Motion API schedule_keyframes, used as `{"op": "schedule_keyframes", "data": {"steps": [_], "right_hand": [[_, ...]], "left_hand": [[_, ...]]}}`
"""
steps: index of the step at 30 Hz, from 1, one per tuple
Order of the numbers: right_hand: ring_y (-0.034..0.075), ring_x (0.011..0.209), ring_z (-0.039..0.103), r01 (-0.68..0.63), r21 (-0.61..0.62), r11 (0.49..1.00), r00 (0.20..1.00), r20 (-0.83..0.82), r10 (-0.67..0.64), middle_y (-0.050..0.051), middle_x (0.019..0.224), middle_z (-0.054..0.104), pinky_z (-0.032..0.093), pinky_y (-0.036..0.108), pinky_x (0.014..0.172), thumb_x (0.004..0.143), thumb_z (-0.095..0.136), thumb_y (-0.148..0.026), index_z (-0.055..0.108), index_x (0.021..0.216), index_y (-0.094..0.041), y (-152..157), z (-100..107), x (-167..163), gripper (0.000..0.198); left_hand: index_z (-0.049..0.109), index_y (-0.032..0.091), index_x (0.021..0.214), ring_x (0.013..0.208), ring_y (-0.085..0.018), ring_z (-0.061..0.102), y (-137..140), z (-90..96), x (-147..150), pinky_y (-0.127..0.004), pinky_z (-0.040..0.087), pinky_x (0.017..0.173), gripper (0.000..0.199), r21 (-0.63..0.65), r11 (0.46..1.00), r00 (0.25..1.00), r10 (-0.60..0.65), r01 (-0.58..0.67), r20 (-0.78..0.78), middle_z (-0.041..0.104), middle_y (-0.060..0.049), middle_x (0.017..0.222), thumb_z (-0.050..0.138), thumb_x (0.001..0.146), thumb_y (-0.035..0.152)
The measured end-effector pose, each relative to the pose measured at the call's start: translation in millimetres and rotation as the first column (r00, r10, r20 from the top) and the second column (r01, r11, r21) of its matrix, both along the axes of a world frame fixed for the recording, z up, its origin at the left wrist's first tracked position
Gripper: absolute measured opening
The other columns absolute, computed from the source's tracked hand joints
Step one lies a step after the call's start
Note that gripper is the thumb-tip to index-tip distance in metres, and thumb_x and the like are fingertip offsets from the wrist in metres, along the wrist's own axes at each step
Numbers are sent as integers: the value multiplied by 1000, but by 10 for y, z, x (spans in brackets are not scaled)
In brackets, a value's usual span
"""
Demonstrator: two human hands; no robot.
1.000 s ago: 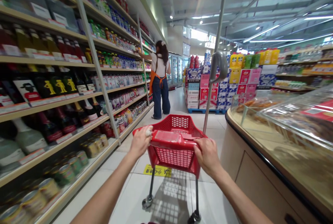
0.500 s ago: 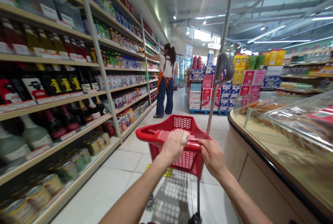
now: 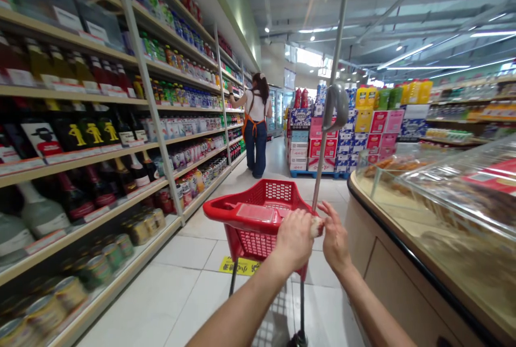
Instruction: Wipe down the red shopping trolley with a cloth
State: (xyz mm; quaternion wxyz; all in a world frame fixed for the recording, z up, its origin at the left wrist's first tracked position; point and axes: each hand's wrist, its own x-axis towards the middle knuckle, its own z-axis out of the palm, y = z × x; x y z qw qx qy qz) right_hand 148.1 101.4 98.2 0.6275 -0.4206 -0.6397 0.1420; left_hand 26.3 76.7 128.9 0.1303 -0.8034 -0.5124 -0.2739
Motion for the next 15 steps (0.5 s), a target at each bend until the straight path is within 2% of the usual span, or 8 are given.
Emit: {"op": "schedule_keyframes", "data": {"steps": [2, 4, 5, 7, 9, 10, 12, 15], "right_hand": [[21, 98, 57, 3, -20, 1000, 1000, -4, -3, 9, 95, 65, 43, 38, 83, 87, 25, -39, 42, 121, -17, -23, 11, 62, 44], [21, 97, 57, 15, -47, 999, 1000, 11, -15, 7, 81, 67, 42, 39, 83, 87, 25, -39, 42, 120, -17, -43, 41, 93, 43], [21, 96, 58, 20, -54, 998, 1000, 18, -19, 6, 80, 68, 43, 38, 82, 87, 25, -39, 42, 120, -18, -45, 58, 88, 43], [21, 94, 58, 20, -54, 998, 999, 34, -18, 7, 88, 67, 43, 37, 81, 86, 25, -40, 42, 120, -19, -30, 82, 40, 43], [20, 94, 58, 12, -52, 999, 998, 62, -9, 9, 102, 63, 43, 37, 81, 85, 25, -42, 42, 120, -19, 3, 81, -34, 44], [21, 94, 58, 14, -55, 998, 997, 77, -10, 10, 106, 60, 43, 37, 81, 85, 26, -43, 43, 120, -19, 19, 72, -67, 45], [21, 93, 58, 27, -64, 998, 995, 97, -20, 10, 107, 60, 43, 38, 80, 85, 26, -43, 42, 120, -18, 44, 45, -106, 46], [21, 88, 60, 14, -69, 997, 996, 91, -8, 9, 97, 64, 43, 39, 78, 86, 25, -41, 39, 122, -18, 41, 10, -101, 45]], "left_hand": [[51, 20, 103, 102, -18, 50, 5, 46, -208, -41, 33, 96, 27, -3, 999, 999, 33, -33, 15, 59, -6, 105, 33, 84, 24], [49, 19, 107, 103, -20, 49, 27, 123, -500, -46, 31, 97, 29, -12, 987, 986, 160, -159, 55, 58, -7, 108, 34, 83, 24], [49, 17, 107, 104, -22, 49, 39, 154, -608, -49, 31, 96, 30, -17, 967, 963, 253, -253, 88, 57, -9, 109, 35, 82, 23], [50, 15, 106, 105, -23, 49, 42, 166, -656, -48, 32, 94, 30, -34, 948, 943, 318, -316, 97, 57, -11, 109, 36, 81, 21], [52, 17, 104, 107, -20, 49, 8, 108, -505, -41, 34, 96, 28, -33, 974, 973, 224, -222, 52, 58, -8, 110, 36, 82, 22], [53, 18, 104, 109, -19, 48, -16, 68, -403, -38, 34, 97, 28, -25, 991, 992, 129, -128, 18, 58, -7, 111, 36, 82, 23], [51, 17, 108, 113, -18, 45, -61, 7, -268, -37, 32, 99, 30, -19, 999, 999, 34, -34, -6, 56, -8, 116, 35, 83, 24], [46, 15, 115, 118, -21, 40, -95, 35, -387, -43, 28, 101, 36, -69, 995, 997, 75, -76, -9, 50, -9, 123, 38, 81, 22]]}}
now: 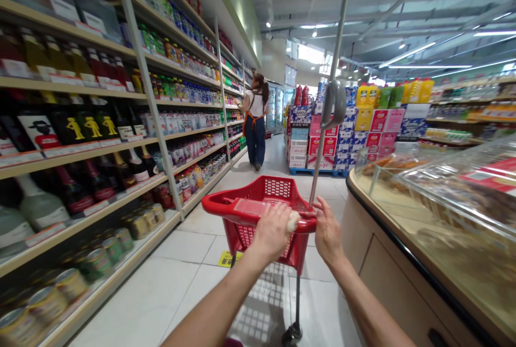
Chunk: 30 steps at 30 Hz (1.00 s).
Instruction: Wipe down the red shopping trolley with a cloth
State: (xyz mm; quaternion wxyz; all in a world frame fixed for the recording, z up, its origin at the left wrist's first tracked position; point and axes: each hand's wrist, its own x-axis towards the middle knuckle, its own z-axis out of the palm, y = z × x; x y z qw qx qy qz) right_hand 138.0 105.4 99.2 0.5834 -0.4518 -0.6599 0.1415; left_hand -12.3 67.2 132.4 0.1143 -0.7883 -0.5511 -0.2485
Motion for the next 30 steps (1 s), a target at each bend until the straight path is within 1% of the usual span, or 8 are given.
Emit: {"op": "schedule_keyframes", "data": {"steps": [4, 8, 11, 17, 23, 25, 28, 30], "right_hand": [[21, 98, 55, -19, 31, 999, 1000, 25, 19, 8, 100, 63, 40, 40, 83, 87, 25, -38, 39, 123, -19, -42, -30, -23, 43], [22, 98, 55, 36, 69, 997, 998, 43, -39, 9, 111, 58, 38, 42, 84, 86, 25, -40, 42, 120, -19, -39, -61, -61, 43], [22, 96, 55, 22, 65, 998, 997, 69, -27, 9, 99, 63, 39, 42, 84, 86, 25, -39, 41, 120, -18, -15, -61, -12, 43], [21, 97, 54, 24, 161, 987, 979, 196, -56, 9, 108, 59, 40, 38, 80, 86, 28, -34, 46, 115, -18, -39, 1, -62, 38], [19, 91, 56, -36, 235, 971, 947, 318, -42, 9, 106, 60, 38, 37, 80, 85, 33, -27, 43, 117, -18, -103, 46, -212, 35], [18, 88, 56, -39, 216, 976, 949, 314, -32, 8, 102, 61, 39, 36, 79, 85, 33, -27, 42, 118, -18, -114, 47, -194, 35], [19, 92, 55, -40, 224, 974, 941, 337, -39, 8, 105, 60, 38, 37, 81, 85, 33, -26, 45, 116, -19, -131, 41, -199, 33], [20, 95, 54, -30, 240, 970, 918, 390, -68, 8, 105, 60, 34, 39, 85, 85, 35, -25, 49, 111, -20, -149, 37, -243, 30]], "left_hand": [[41, 10, 121, 121, -24, 36, 19, 99, -221, -46, 26, 102, 43, -75, 966, 967, 251, -246, 55, 45, -14, 128, 39, 79, 21], [44, 11, 119, 121, -23, 37, 5, 43, -6, -41, 28, 102, 43, -44, 997, 998, 69, -69, -10, 46, -12, 127, 43, 78, 24], [46, 14, 117, 118, -21, 40, -5, 39, -89, -40, 28, 102, 38, -25, 1000, 999, 18, -19, -36, 50, -10, 124, 39, 80, 24], [46, 12, 117, 118, -23, 40, 33, 106, -562, -44, 32, 99, 40, 13, 947, 945, 321, -322, 68, 49, -12, 124, 40, 78, 16], [47, 17, 117, 119, -20, 39, 51, -49, -361, -41, 33, 100, 37, 83, 997, 1000, -9, 8, 12, 50, -8, 124, 38, 81, 22], [47, 18, 116, 117, -20, 42, 79, -27, -616, -42, 33, 99, 36, 78, 996, 998, 37, -41, 55, 52, -8, 122, 40, 81, 24], [50, 15, 112, 110, -21, 48, 112, 14, -1032, -42, 37, 96, 35, 61, 959, 945, 259, -276, 199, 56, -10, 116, 40, 80, 25], [49, 13, 112, 109, -21, 49, 103, -9, -1080, -41, 37, 96, 36, 71, 951, 936, 280, -301, 215, 56, -11, 115, 37, 80, 23]]}}
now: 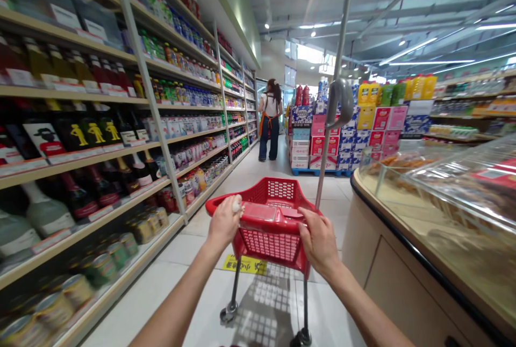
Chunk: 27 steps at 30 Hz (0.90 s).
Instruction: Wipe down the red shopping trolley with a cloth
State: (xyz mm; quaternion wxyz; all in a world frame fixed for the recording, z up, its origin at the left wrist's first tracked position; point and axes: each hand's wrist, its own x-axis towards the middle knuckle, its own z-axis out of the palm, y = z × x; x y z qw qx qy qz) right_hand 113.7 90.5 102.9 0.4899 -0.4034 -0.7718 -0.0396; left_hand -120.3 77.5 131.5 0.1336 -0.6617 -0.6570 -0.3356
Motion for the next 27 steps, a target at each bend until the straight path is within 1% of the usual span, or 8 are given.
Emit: {"op": "schedule_keyframes", "data": {"steps": [4, 6, 12, 15, 18, 21, 24, 27], "right_hand": [[20, 92, 54, 23, 4, 1000, 990, 138, -23, 5, 100, 64, 26, 44, 90, 83, 41, -26, 57, 100, -22, -41, 4, -62, 23], [20, 92, 54, 11, -6, 1000, 987, 161, -10, 5, 100, 64, 26, 43, 90, 84, 40, -25, 56, 101, -22, -58, 13, -39, 24], [19, 93, 54, 20, 11, 1000, 990, 139, -21, 5, 98, 64, 26, 42, 92, 84, 39, -24, 56, 100, -21, -72, 2, 32, 24], [19, 92, 54, 47, 28, 998, 993, 109, -50, 5, 97, 64, 26, 44, 92, 84, 38, -24, 57, 98, -22, -48, -33, 35, 24], [19, 93, 54, 44, 23, 999, 993, 111, -46, 5, 98, 64, 26, 45, 92, 85, 37, -25, 57, 99, -22, -28, -48, 68, 25], [19, 94, 54, 2, 13, 1000, 990, 143, -4, 5, 100, 63, 28, 44, 91, 85, 37, -26, 56, 101, -23, -38, -31, 101, 26], [19, 94, 54, -10, 3, 1000, 988, 157, 9, 5, 100, 63, 28, 43, 91, 85, 37, -25, 56, 101, -22, -66, -12, 79, 25], [19, 93, 54, 24, 1, 1000, 991, 131, -24, 5, 98, 64, 27, 44, 91, 84, 38, -24, 56, 99, -21, -76, -19, 27, 24]], "left_hand": [[42, 15, 120, 118, -19, 40, -37, -117, 252, -40, 32, 101, 41, 0, 959, 944, -278, 283, -180, 51, -9, 123, 35, 80, 21], [41, 16, 122, 118, -18, 40, -29, -130, 191, -39, 31, 101, 42, -15, 944, 922, -326, 331, -210, 50, -8, 124, 35, 80, 22], [46, 18, 116, 112, -22, 45, 2, -69, -477, -43, 34, 97, 39, 28, 999, 998, 31, -30, -46, 54, -9, 117, 36, 80, 29], [41, 20, 122, 119, -23, 38, -76, -89, -290, -45, 31, 99, 45, 1, 1000, 998, -25, 25, -60, 46, -9, 126, 40, 80, 36], [48, 23, 116, 120, -21, 37, -95, -97, -70, -43, 30, 100, 39, -12, 996, 994, -90, 89, -59, 48, -5, 125, 35, 83, 39], [54, 22, 108, 115, -17, 43, -15, -72, -240, -38, 33, 99, 34, 3, 998, 998, -59, 59, -31, 55, -3, 118, 33, 84, 34], [50, 16, 111, 113, -21, 45, 83, -48, -565, -42, 35, 96, 37, 31, 997, 997, 74, -74, 28, 55, -9, 116, 32, 83, 32], [46, 11, 114, 110, -23, 47, 88, -62, -545, -43, 36, 95, 40, 46, 991, 991, 120, -123, 51, 54, -14, 116, 31, 83, 32]]}}
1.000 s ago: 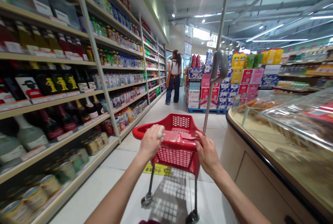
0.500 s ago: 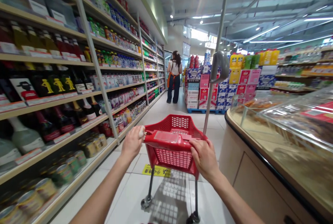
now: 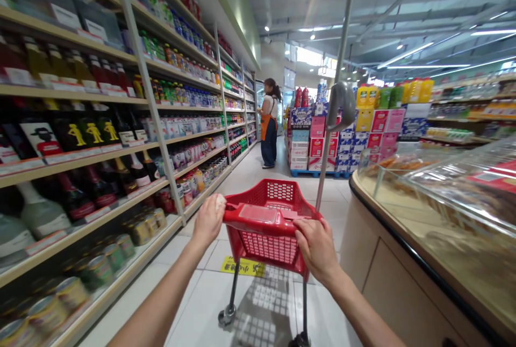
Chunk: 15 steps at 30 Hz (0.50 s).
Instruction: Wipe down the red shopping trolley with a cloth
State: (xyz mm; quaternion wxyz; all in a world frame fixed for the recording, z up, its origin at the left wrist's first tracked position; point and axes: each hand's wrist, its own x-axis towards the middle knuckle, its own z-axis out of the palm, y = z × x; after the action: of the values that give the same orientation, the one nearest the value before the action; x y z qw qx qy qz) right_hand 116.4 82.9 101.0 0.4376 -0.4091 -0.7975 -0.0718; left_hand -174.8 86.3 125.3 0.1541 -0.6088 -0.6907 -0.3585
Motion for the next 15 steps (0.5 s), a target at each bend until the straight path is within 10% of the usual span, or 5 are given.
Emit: {"op": "schedule_keyframes", "data": {"steps": [6, 12, 15], "right_hand": [[19, 94, 54, -11, 25, 1000, 1000, -9, 12, 5, 98, 63, 26, 44, 92, 84, 37, -25, 56, 100, -22, 26, -31, 82, 25], [19, 94, 53, -33, 3, 999, 999, 1, 33, 5, 99, 63, 27, 43, 92, 85, 37, -25, 56, 102, -22, -25, 9, 83, 26], [19, 93, 53, -21, 1, 1000, 1000, -17, 21, 5, 97, 63, 26, 44, 91, 85, 37, -24, 56, 100, -22, -29, 5, 55, 25]], "left_hand": [[46, 17, 117, 114, -19, 45, -130, -10, 698, -38, 36, 97, 38, -39, 932, 923, -361, 359, -134, 53, -9, 120, 37, 82, 31], [58, 19, 98, 110, -20, 48, -34, 208, 881, -40, 38, 95, 31, -95, 973, 973, -217, 209, -80, 61, -6, 107, 33, 85, 30], [57, 21, 100, 108, -15, 49, -63, 216, 1235, -32, 38, 95, 31, -120, 926, 918, -371, 357, -137, 60, -3, 109, 31, 86, 30]]}}
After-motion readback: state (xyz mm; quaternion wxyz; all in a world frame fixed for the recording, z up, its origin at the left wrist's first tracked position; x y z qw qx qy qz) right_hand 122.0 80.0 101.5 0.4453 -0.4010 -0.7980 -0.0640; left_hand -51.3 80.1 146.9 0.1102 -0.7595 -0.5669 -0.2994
